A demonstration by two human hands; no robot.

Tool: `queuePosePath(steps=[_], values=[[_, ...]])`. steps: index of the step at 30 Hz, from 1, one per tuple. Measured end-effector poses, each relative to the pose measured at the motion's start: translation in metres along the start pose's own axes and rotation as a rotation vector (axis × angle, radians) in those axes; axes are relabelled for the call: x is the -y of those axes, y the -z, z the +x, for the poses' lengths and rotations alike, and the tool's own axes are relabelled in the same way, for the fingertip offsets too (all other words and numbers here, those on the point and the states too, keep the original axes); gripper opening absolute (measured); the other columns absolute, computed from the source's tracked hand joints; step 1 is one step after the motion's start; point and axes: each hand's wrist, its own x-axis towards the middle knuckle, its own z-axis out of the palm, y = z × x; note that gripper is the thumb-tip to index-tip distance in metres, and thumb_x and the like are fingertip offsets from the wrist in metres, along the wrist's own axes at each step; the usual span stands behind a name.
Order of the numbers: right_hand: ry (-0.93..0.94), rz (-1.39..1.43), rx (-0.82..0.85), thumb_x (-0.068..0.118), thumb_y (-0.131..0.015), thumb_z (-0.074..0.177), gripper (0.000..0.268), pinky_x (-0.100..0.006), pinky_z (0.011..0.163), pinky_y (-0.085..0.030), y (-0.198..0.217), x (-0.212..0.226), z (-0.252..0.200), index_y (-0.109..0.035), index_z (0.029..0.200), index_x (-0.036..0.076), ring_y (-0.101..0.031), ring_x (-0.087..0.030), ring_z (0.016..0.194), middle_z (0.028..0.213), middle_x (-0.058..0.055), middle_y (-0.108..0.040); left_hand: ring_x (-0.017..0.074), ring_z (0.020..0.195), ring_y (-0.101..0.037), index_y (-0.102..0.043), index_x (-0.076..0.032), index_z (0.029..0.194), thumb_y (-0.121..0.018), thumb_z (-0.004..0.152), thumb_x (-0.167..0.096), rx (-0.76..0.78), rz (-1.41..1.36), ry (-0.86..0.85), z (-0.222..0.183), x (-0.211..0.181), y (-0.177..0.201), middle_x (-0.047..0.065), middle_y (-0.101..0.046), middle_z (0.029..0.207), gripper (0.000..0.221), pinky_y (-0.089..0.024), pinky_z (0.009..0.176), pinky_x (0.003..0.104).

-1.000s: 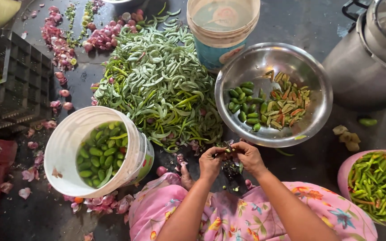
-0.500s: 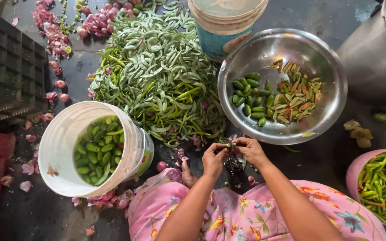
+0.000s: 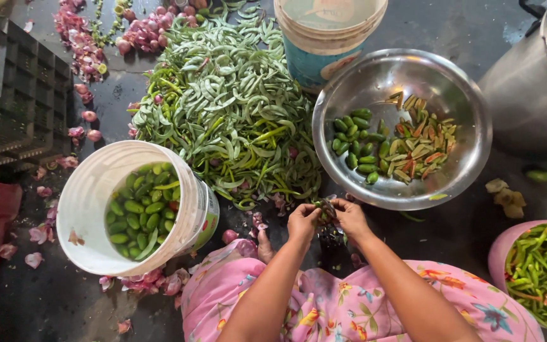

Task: The person sits on the floor and uses a small blade to trim and score green vegetables, placing the trimmed pieces into a metal bowl and the scraps onto a pile on the floor. The person handles the vegetables one at a time, repeatedly trimming and scoring them.

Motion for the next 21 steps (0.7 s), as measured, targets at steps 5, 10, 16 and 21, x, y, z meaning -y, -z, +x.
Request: queuePosePath(steps=[5, 10, 16, 21], values=[[0.04, -0.007, -0.048, 0.004, -0.066, 0.095, 0.015, -0.026, 0.072, -0.056, 0.002, -0.014, 0.01, -0.072, 0.107, 0.0, -0.069, -0.012, 0.078, 0.094, -0.005, -0.073, 0.0109, 0.068, -0.069, -0.073, -0.005, 0.1, -0.074, 0.092, -0.007, -0.069, 0.165, -0.113, -0.01, -0.014, -0.002, 0.004, -0.076, 0.086, 0.008, -0.056, 0.058, 0.023], [-0.099, 0.1, 0.073, 0.008, -0.067, 0.094, 0.014, -0.028, 0.065, -0.057, 0.015, -0.005, -0.005, -0.065, 0.106, 0.002, -0.068, -0.015, 0.073, 0.088, -0.007, -0.07, 0.0124, 0.066, -0.067, -0.073, -0.005, 0.103, -0.075, 0.09, -0.012, -0.016, 0.28, -0.04, -0.037, -0.021, -0.002, 0.004, -0.075, 0.083, 0.016, -0.051, 0.055, 0.028], [-0.148, -0.076, 0.029, 0.002, -0.069, 0.086, 0.025, -0.032, 0.066, -0.059, 0.0, 0.03, -0.039, -0.061, 0.11, 0.004, -0.071, -0.02, 0.075, 0.09, -0.008, -0.071, 0.0147, 0.08, -0.071, -0.07, -0.001, 0.116, -0.064, 0.086, -0.003, 0.21, 0.105, -0.09, -0.054, -0.017, 0.005, 0.008, -0.074, 0.095, 0.031, -0.057, 0.067, 0.028], [-0.19, -0.065, 0.031, 0.003, -0.072, 0.083, 0.029, -0.031, 0.065, -0.058, -0.008, 0.066, -0.065, -0.064, 0.111, 0.007, -0.071, -0.017, 0.078, 0.093, -0.006, -0.072, 0.0221, 0.086, -0.072, -0.06, 0.004, 0.123, -0.056, 0.082, 0.003, 0.284, -0.349, 0.117, -0.048, -0.022, 0.016, 0.015, -0.07, 0.102, 0.042, -0.062, 0.076, 0.032]])
